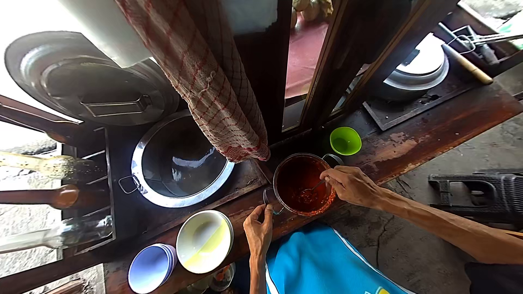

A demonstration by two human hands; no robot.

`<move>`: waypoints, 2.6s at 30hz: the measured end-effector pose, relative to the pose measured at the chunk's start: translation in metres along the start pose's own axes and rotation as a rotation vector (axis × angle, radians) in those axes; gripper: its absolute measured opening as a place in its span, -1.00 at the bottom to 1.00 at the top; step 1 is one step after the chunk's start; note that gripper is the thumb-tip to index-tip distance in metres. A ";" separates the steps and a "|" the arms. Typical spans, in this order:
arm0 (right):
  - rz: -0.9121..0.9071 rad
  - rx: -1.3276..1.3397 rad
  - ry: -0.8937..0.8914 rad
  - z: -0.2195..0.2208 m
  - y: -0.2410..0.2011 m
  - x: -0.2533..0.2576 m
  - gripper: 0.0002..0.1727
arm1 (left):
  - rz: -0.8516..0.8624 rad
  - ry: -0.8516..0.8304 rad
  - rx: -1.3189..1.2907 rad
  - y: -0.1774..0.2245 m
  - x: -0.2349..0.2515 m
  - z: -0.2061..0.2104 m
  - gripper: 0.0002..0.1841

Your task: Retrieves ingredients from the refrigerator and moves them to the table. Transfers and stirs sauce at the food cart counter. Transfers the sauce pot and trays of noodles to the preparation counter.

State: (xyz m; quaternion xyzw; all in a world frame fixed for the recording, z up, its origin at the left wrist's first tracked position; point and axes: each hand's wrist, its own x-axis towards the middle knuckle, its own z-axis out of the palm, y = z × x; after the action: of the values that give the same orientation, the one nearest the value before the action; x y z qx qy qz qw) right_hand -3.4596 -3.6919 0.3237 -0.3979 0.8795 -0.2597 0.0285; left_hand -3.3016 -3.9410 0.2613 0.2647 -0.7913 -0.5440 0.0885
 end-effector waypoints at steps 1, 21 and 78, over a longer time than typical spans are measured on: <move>-0.027 -0.016 0.022 -0.002 0.000 0.000 -0.70 | -0.001 -0.001 0.000 0.000 0.000 0.000 -0.81; -0.265 0.019 0.143 0.057 0.005 0.010 -0.75 | 0.017 -0.008 0.013 -0.004 0.002 -0.001 -0.79; -0.489 -0.150 0.354 0.039 0.017 0.045 -0.81 | 0.003 -0.016 -0.018 -0.004 0.002 -0.002 -0.80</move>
State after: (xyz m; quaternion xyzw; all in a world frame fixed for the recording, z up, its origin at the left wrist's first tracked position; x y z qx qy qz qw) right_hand -3.4919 -3.7312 0.2885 -0.5473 0.7656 -0.2583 -0.2182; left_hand -3.3011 -3.9443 0.2581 0.2583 -0.7875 -0.5530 0.0852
